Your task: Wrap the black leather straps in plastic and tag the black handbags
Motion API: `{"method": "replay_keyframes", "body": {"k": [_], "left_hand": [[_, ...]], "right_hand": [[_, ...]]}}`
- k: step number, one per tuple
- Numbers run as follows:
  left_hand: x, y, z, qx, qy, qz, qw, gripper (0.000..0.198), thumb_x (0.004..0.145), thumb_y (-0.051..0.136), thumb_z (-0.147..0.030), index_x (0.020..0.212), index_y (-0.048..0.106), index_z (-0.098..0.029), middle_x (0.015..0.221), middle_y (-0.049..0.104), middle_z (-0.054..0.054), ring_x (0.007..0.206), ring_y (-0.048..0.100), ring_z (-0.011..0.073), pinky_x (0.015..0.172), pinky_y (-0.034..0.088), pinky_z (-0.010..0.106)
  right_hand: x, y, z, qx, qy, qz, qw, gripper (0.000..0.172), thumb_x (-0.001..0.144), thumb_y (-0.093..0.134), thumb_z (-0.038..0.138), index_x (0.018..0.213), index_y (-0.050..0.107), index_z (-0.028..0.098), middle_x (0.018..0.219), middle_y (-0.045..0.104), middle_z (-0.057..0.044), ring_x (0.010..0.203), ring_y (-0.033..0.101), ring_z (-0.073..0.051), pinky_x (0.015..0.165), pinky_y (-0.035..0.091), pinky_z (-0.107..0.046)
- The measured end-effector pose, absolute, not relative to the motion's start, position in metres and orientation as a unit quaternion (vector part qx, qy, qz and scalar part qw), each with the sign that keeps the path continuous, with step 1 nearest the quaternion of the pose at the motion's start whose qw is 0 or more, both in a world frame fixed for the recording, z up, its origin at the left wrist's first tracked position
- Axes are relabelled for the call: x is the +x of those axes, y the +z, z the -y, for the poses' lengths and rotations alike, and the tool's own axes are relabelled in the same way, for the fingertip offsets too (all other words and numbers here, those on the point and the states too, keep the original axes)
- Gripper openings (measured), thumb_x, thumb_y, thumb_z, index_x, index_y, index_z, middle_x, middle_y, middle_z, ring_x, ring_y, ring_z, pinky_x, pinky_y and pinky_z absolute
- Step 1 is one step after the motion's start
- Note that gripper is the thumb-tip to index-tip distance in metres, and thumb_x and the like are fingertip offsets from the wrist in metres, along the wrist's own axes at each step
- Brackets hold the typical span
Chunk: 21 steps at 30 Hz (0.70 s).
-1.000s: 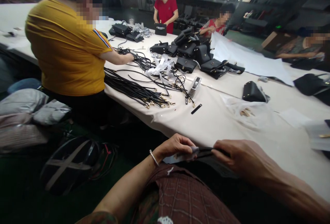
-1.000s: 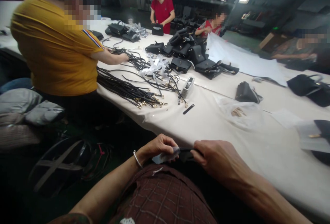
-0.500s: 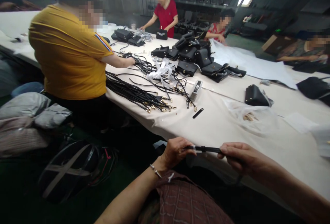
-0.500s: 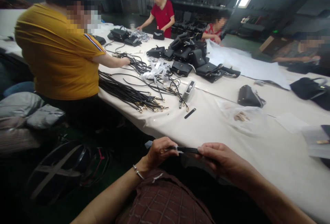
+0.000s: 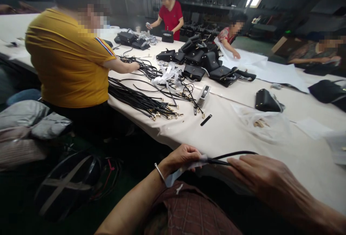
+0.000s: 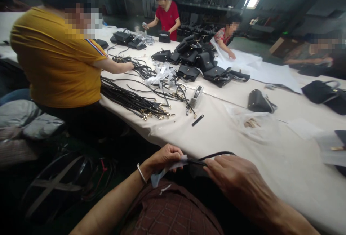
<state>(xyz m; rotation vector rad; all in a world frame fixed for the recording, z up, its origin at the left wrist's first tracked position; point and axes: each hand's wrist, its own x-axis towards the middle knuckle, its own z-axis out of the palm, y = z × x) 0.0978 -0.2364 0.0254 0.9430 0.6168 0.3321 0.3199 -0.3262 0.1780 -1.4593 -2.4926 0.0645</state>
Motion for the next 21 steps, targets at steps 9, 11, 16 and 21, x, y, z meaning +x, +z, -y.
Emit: {"method": "replay_keyframes", "body": {"k": [9,11,16,21], "left_hand": [[0.115,0.053,0.248,0.488,0.159,-0.262,0.818,0.034,0.07,0.077,-0.041,0.09,0.073,-0.014,0.069,0.068,0.002,0.057,0.059,0.013,0.054,0.044,0.022],[0.118,0.054,0.25,0.596,0.218,-0.274,0.723,0.029,0.076,0.075,-0.041,0.09,0.075,-0.015,0.075,0.07,0.004,0.065,0.061,0.0145,0.062,0.045,0.023],[0.111,0.041,0.247,0.825,0.283,-0.232,0.431,0.036,0.096,0.053,-0.043,0.099,0.076,-0.016,0.085,0.072,0.011,0.077,0.064,0.0172,0.072,0.045,0.024],[0.109,0.026,0.247,0.756,0.328,-0.281,0.491,0.03,0.087,0.066,-0.044,0.09,0.077,-0.016,0.083,0.074,0.008,0.075,0.065,0.0161,0.072,0.047,0.024]], "right_hand": [[0.303,0.161,0.311,-0.574,0.135,0.807,0.037,0.03,0.097,0.047,0.032,0.078,0.068,0.022,0.068,0.066,-0.002,0.06,0.058,-0.017,0.058,0.034,-0.03],[0.309,0.155,0.303,-0.643,0.31,0.699,0.039,0.031,0.095,0.049,0.043,0.085,0.07,0.022,0.071,0.068,-0.001,0.066,0.06,-0.017,0.06,0.037,-0.028],[0.339,0.152,0.296,-0.618,0.589,0.52,0.043,0.049,0.084,0.055,0.065,0.084,0.067,0.017,0.069,0.062,0.0,0.061,0.05,-0.013,0.057,0.035,-0.025],[0.361,0.136,0.303,-0.643,0.58,0.497,0.054,0.055,0.077,0.061,0.071,0.081,0.068,0.016,0.062,0.053,0.002,0.055,0.037,-0.01,0.052,0.026,-0.026]]}}
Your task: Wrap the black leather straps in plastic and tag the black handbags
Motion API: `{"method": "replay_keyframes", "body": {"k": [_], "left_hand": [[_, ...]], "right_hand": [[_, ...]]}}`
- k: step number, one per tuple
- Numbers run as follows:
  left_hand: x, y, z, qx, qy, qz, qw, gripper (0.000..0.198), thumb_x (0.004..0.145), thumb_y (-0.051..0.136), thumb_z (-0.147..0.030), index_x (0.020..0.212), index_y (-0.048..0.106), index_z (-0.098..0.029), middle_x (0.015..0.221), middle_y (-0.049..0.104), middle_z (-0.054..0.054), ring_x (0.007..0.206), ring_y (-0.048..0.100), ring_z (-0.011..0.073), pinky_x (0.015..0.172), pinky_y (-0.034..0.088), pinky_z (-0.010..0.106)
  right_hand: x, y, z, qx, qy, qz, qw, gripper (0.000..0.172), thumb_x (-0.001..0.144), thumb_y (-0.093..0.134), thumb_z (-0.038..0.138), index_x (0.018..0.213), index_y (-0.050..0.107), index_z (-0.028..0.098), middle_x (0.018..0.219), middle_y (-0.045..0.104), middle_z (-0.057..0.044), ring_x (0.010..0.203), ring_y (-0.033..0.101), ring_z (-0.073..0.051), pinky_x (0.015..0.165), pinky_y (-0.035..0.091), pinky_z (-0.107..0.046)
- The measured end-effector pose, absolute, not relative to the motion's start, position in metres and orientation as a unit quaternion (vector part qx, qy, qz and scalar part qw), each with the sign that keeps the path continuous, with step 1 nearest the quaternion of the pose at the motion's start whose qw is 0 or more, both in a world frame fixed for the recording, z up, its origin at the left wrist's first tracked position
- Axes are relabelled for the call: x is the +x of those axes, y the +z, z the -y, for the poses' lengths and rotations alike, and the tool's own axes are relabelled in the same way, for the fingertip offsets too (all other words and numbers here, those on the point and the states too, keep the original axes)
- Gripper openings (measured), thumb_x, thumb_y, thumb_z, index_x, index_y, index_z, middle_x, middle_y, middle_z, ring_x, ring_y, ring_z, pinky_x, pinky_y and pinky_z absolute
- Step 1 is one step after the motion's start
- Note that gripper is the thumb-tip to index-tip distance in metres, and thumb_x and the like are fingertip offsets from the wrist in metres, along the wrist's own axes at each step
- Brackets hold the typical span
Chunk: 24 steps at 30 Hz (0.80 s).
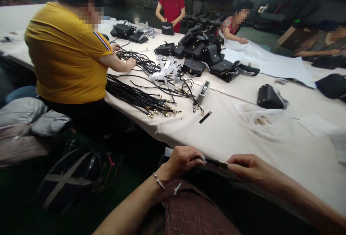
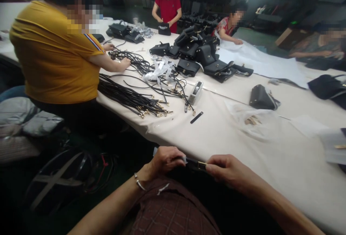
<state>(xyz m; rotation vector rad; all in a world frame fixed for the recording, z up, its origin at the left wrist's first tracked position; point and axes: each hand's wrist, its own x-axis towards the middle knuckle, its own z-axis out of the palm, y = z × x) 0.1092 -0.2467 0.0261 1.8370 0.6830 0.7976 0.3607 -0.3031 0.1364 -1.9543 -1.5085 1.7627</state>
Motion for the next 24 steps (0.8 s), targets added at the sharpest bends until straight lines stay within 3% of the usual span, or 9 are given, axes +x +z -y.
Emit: {"method": "replay_keyframes", "body": {"k": [5,8,11,15,18,20,22,24], "left_hand": [[0.12,0.029,0.248,0.475,0.129,-0.265,0.829,0.038,0.071,0.079,-0.045,0.088,0.075,-0.012,0.075,0.073,0.006,0.063,0.065,0.0152,0.057,0.049,0.023],[0.127,0.03,0.249,0.36,0.055,-0.214,0.907,0.05,0.058,0.085,-0.051,0.085,0.072,-0.011,0.075,0.072,0.007,0.06,0.066,0.0157,0.054,0.052,0.024],[0.135,0.033,0.255,0.331,0.055,-0.206,0.919,0.053,0.055,0.088,-0.049,0.087,0.073,-0.01,0.079,0.073,0.008,0.064,0.068,0.0162,0.057,0.053,0.024],[0.145,0.044,0.265,0.37,0.11,-0.232,0.893,0.043,0.06,0.085,-0.037,0.091,0.074,-0.011,0.083,0.074,0.008,0.072,0.069,0.018,0.065,0.055,0.028],[0.147,0.053,0.269,0.491,0.201,-0.3,0.793,0.04,0.063,0.084,-0.031,0.098,0.076,-0.013,0.09,0.075,0.007,0.083,0.068,0.0191,0.08,0.054,0.031],[0.146,0.055,0.269,0.561,0.253,-0.334,0.714,0.053,0.064,0.085,-0.028,0.114,0.071,-0.016,0.107,0.074,0.008,0.098,0.066,0.0213,0.092,0.051,0.033],[0.144,0.054,0.27,0.588,0.267,-0.332,0.687,0.059,0.073,0.08,-0.026,0.129,0.061,-0.019,0.119,0.07,0.01,0.108,0.065,0.0225,0.096,0.05,0.034],[0.142,0.051,0.271,0.595,0.263,-0.308,0.695,0.051,0.086,0.066,-0.023,0.136,0.054,-0.019,0.122,0.068,0.011,0.11,0.065,0.0216,0.093,0.052,0.033]], "right_hand": [[0.358,0.133,0.301,-0.589,0.612,0.52,0.082,0.044,0.084,0.062,0.061,0.084,0.071,0.017,0.06,0.054,0.003,0.055,0.041,-0.011,0.052,0.029,-0.025],[0.354,0.141,0.299,-0.578,0.509,0.636,0.051,0.035,0.091,0.055,0.052,0.088,0.073,0.022,0.07,0.065,0.0,0.063,0.054,-0.014,0.059,0.038,-0.026],[0.35,0.144,0.303,-0.559,0.346,0.754,0.01,0.031,0.095,0.048,0.044,0.093,0.072,0.026,0.085,0.073,-0.002,0.076,0.064,-0.019,0.069,0.041,-0.03],[0.347,0.135,0.31,-0.561,0.22,0.797,-0.021,0.036,0.096,0.041,0.04,0.084,0.07,0.023,0.078,0.071,-0.005,0.071,0.064,-0.023,0.063,0.037,-0.033],[0.348,0.126,0.312,-0.613,0.287,0.735,0.047,0.033,0.091,0.048,0.044,0.079,0.069,0.022,0.074,0.07,-0.004,0.069,0.062,-0.021,0.063,0.038,-0.032],[0.351,0.12,0.31,-0.651,0.398,0.635,0.124,0.034,0.086,0.056,0.051,0.073,0.066,0.02,0.068,0.066,-0.002,0.064,0.057,-0.017,0.061,0.038,-0.029],[0.355,0.114,0.308,-0.67,0.497,0.514,0.201,0.039,0.078,0.065,0.056,0.066,0.062,0.019,0.059,0.058,0.001,0.056,0.048,-0.013,0.054,0.034,-0.026],[0.359,0.107,0.307,-0.671,0.561,0.41,0.258,0.044,0.069,0.074,0.058,0.062,0.057,0.018,0.051,0.048,0.005,0.049,0.037,-0.009,0.048,0.027,-0.024]]}}
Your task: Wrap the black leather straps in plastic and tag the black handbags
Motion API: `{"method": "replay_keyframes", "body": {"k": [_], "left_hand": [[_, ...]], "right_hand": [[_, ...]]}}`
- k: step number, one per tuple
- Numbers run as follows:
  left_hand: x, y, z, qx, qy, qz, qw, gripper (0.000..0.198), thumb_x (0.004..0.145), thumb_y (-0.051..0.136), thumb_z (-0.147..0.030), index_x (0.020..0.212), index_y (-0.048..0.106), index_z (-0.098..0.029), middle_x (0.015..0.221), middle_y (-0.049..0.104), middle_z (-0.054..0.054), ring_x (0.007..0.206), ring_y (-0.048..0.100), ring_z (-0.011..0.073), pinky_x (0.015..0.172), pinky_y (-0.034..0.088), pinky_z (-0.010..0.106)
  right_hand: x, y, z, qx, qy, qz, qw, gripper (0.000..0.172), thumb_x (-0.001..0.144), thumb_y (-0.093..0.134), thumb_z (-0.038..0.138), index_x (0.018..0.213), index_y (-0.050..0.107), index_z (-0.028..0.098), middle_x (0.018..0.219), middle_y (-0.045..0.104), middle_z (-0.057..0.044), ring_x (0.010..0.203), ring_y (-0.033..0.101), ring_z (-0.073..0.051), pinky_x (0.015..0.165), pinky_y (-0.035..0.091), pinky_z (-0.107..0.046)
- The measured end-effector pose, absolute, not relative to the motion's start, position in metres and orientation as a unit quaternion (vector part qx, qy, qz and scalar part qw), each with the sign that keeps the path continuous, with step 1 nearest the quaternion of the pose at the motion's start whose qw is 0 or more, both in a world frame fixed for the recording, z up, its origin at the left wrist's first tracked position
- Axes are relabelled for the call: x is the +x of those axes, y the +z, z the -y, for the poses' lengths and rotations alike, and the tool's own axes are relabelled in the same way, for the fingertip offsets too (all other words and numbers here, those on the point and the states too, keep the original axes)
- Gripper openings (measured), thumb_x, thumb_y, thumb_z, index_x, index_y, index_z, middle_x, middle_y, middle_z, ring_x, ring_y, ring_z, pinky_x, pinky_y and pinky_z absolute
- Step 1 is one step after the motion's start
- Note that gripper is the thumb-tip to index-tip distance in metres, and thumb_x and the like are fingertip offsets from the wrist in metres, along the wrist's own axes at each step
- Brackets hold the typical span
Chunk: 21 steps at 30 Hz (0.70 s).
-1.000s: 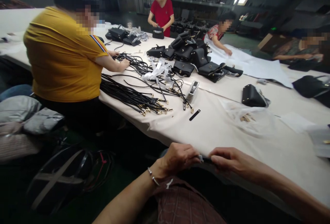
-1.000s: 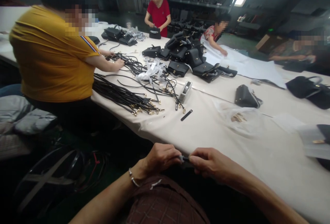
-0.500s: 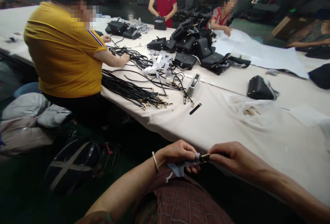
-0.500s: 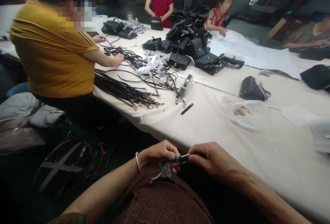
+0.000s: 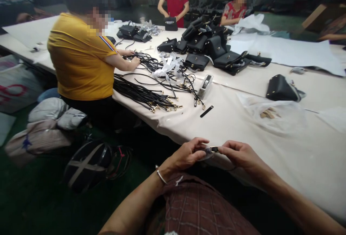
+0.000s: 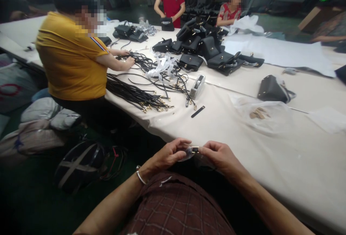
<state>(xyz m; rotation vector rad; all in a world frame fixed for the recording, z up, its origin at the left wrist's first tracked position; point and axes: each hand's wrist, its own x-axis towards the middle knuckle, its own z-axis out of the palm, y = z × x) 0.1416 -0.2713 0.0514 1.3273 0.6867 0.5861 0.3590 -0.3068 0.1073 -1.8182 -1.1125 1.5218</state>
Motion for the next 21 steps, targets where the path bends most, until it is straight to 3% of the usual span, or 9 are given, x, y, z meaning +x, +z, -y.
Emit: {"method": "replay_keyframes", "body": {"k": [3,6,9,12,14,17,21], "left_hand": [[0.142,0.048,0.276,0.636,0.297,-0.292,0.65,0.042,0.092,0.058,-0.02,0.133,0.054,-0.018,0.121,0.068,0.011,0.107,0.067,0.0192,0.094,0.053,0.032],[0.145,0.046,0.28,0.712,0.361,-0.285,0.531,0.041,0.093,0.056,-0.021,0.133,0.054,-0.019,0.128,0.064,0.011,0.112,0.064,0.0198,0.098,0.052,0.033],[0.148,0.044,0.277,0.732,0.387,-0.299,0.475,0.044,0.089,0.063,-0.028,0.131,0.055,-0.019,0.132,0.061,0.013,0.104,0.065,0.0188,0.095,0.052,0.034],[0.148,0.042,0.272,0.67,0.301,-0.334,0.59,0.038,0.084,0.07,-0.038,0.115,0.065,-0.016,0.103,0.07,0.007,0.083,0.064,0.0155,0.081,0.051,0.029],[0.147,0.04,0.272,0.609,0.219,-0.313,0.695,0.034,0.084,0.068,-0.045,0.097,0.069,-0.013,0.084,0.069,0.003,0.075,0.061,0.0139,0.073,0.048,0.025],[0.146,0.036,0.274,0.503,0.167,-0.257,0.808,0.044,0.08,0.07,-0.055,0.085,0.066,-0.012,0.075,0.066,0.003,0.066,0.058,0.0119,0.066,0.046,0.023],[0.148,0.027,0.277,0.395,0.168,-0.218,0.876,0.054,0.066,0.079,-0.062,0.081,0.061,-0.013,0.063,0.061,0.0,0.051,0.053,0.01,0.053,0.042,0.021]], "right_hand": [[0.363,0.099,0.307,-0.634,0.642,0.297,0.312,0.048,0.062,0.082,0.055,0.06,0.053,0.018,0.047,0.038,0.008,0.044,0.026,-0.005,0.043,0.018,-0.021],[0.366,0.095,0.312,-0.571,0.717,0.204,0.345,0.048,0.06,0.087,0.047,0.06,0.05,0.017,0.048,0.033,0.01,0.044,0.019,-0.002,0.04,0.014,-0.018],[0.365,0.096,0.321,-0.52,0.762,0.136,0.36,0.048,0.057,0.091,0.04,0.06,0.049,0.017,0.05,0.027,0.012,0.045,0.012,-0.002,0.039,0.013,-0.016],[0.362,0.101,0.329,-0.502,0.771,0.131,0.369,0.048,0.058,0.09,0.041,0.061,0.049,0.018,0.051,0.025,0.012,0.046,0.012,-0.003,0.04,0.015,-0.017],[0.361,0.107,0.332,-0.519,0.759,0.178,0.351,0.047,0.061,0.087,0.046,0.062,0.05,0.018,0.051,0.03,0.01,0.047,0.019,-0.004,0.043,0.018,-0.019],[0.366,0.12,0.328,-0.581,0.699,0.317,0.271,0.043,0.067,0.08,0.053,0.064,0.056,0.017,0.051,0.04,0.007,0.048,0.027,-0.006,0.045,0.019,-0.022],[0.374,0.14,0.319,-0.633,0.532,0.532,0.182,0.033,0.076,0.07,0.05,0.068,0.067,0.018,0.059,0.056,0.001,0.056,0.043,-0.012,0.053,0.033,-0.025]]}}
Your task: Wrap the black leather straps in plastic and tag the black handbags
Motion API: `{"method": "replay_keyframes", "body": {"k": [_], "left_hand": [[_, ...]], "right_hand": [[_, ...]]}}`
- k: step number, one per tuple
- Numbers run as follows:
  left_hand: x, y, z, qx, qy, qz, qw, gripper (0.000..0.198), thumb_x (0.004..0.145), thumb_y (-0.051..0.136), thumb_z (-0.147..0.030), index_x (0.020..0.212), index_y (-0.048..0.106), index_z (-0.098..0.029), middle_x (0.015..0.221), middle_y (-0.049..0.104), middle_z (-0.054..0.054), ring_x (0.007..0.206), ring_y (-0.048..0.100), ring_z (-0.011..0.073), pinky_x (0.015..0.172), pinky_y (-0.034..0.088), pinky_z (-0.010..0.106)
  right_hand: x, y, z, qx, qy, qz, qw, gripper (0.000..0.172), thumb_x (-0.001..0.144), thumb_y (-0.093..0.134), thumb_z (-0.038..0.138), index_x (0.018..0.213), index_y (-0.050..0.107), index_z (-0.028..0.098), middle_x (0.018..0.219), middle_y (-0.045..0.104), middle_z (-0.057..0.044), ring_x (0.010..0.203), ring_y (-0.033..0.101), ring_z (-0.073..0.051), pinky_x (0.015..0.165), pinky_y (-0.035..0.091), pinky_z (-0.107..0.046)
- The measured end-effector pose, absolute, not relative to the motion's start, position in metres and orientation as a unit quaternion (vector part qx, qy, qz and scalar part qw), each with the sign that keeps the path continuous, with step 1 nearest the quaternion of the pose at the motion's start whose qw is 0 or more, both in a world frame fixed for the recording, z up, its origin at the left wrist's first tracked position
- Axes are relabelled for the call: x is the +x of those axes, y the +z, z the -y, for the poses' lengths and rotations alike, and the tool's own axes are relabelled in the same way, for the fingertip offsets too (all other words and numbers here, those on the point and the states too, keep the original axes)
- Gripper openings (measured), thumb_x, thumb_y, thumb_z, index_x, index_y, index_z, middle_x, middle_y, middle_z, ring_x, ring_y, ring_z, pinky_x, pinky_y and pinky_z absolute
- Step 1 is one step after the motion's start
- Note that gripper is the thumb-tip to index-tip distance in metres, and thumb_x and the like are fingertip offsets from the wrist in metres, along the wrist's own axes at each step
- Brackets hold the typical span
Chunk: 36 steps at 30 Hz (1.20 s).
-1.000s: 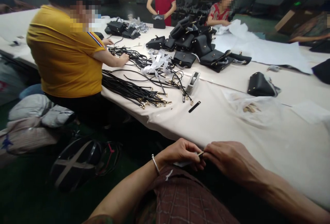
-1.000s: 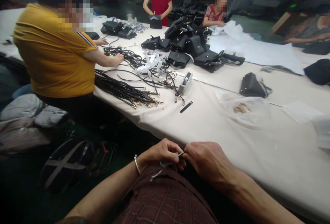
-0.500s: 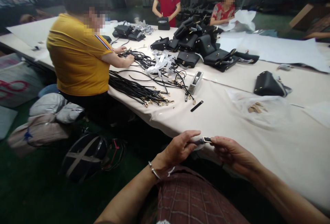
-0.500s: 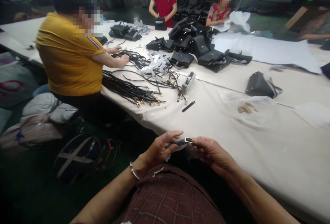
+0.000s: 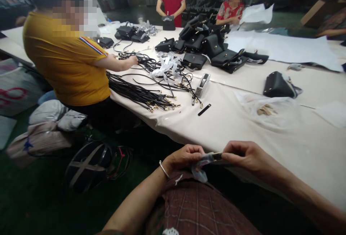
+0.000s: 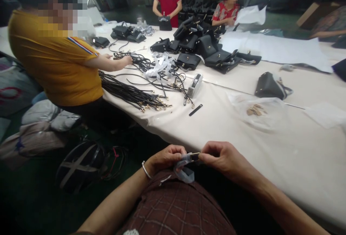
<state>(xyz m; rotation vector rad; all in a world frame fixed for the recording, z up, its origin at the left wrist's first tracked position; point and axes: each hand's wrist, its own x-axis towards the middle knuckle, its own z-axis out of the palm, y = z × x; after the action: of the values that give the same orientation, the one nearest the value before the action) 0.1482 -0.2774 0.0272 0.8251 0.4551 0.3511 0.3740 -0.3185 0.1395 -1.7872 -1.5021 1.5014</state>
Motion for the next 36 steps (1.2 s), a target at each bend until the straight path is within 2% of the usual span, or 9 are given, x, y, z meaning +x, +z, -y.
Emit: {"method": "replay_keyframes", "body": {"k": [5,10,12,15,18,21,26,33,36], "left_hand": [[0.155,0.032,0.278,0.412,0.204,-0.267,0.847,0.053,0.058,0.086,-0.052,0.089,0.07,-0.012,0.07,0.064,0.001,0.052,0.051,0.0086,0.052,0.041,0.021],[0.159,0.048,0.279,0.585,0.348,-0.339,0.649,0.033,0.07,0.081,-0.041,0.086,0.075,-0.014,0.082,0.069,0.007,0.077,0.06,0.0161,0.075,0.048,0.026],[0.16,0.051,0.278,0.629,0.354,-0.328,0.609,0.03,0.073,0.079,-0.039,0.089,0.076,-0.014,0.087,0.07,0.007,0.082,0.061,0.017,0.079,0.048,0.027],[0.159,0.053,0.277,0.623,0.293,-0.337,0.642,0.03,0.076,0.076,-0.038,0.094,0.075,-0.014,0.084,0.071,0.005,0.076,0.06,0.0148,0.072,0.046,0.024],[0.155,0.055,0.275,0.608,0.234,-0.34,0.679,0.029,0.08,0.07,-0.039,0.09,0.075,-0.012,0.073,0.066,0.002,0.065,0.053,0.0109,0.061,0.04,0.021],[0.147,0.051,0.271,0.578,0.227,-0.334,0.709,0.027,0.08,0.068,-0.037,0.083,0.073,-0.011,0.067,0.062,0.0,0.061,0.05,0.0093,0.058,0.037,0.02],[0.137,0.042,0.263,0.548,0.177,-0.321,0.751,0.028,0.08,0.069,-0.039,0.086,0.072,-0.012,0.072,0.065,0.001,0.066,0.054,0.0104,0.063,0.041,0.02],[0.166,0.061,0.261,0.589,0.214,-0.296,0.721,0.035,0.087,0.062,-0.046,0.081,0.07,-0.013,0.07,0.063,0.0,0.066,0.053,0.0103,0.067,0.043,0.022],[0.161,0.057,0.253,0.562,0.278,-0.279,0.727,0.046,0.09,0.057,-0.056,0.098,0.069,-0.013,0.087,0.069,0.006,0.081,0.062,0.0155,0.08,0.048,0.027]], "right_hand": [[0.375,0.146,0.314,-0.657,0.418,0.615,0.125,0.031,0.082,0.062,0.048,0.069,0.069,0.021,0.061,0.06,0.001,0.06,0.049,-0.015,0.054,0.036,-0.026],[0.373,0.124,0.313,-0.672,0.52,0.508,0.141,0.04,0.077,0.066,0.057,0.066,0.064,0.018,0.053,0.054,0.003,0.051,0.044,-0.012,0.048,0.032,-0.024],[0.371,0.117,0.315,-0.666,0.527,0.505,0.153,0.04,0.08,0.064,0.058,0.069,0.066,0.019,0.056,0.058,0.002,0.053,0.049,-0.013,0.049,0.035,-0.024],[0.366,0.117,0.319,-0.63,0.422,0.632,0.161,0.033,0.087,0.058,0.05,0.08,0.072,0.022,0.073,0.07,-0.002,0.068,0.061,-0.018,0.063,0.044,-0.027],[0.365,0.121,0.32,-0.585,0.314,0.735,0.137,0.028,0.092,0.052,0.043,0.09,0.073,0.024,0.085,0.074,-0.004,0.077,0.066,-0.02,0.071,0.046,-0.029],[0.379,0.127,0.318,-0.584,0.369,0.718,0.084,0.027,0.091,0.054,0.045,0.094,0.073,0.026,0.086,0.074,-0.002,0.078,0.065,-0.02,0.072,0.047,-0.029],[0.4,0.135,0.315,-0.633,0.451,0.627,0.052,0.041,0.089,0.051,0.056,0.076,0.071,0.022,0.068,0.066,0.0,0.064,0.056,-0.017,0.059,0.042,-0.026],[0.351,0.138,0.306,-0.594,0.408,0.692,0.046,0.023,0.086,0.056,0.036,0.076,0.071,0.024,0.067,0.066,0.002,0.063,0.055,-0.016,0.062,0.039,-0.028],[0.352,0.136,0.303,-0.606,0.457,0.648,0.068,0.025,0.086,0.057,0.04,0.072,0.068,0.022,0.062,0.06,0.003,0.06,0.05,-0.014,0.058,0.037,-0.026]]}}
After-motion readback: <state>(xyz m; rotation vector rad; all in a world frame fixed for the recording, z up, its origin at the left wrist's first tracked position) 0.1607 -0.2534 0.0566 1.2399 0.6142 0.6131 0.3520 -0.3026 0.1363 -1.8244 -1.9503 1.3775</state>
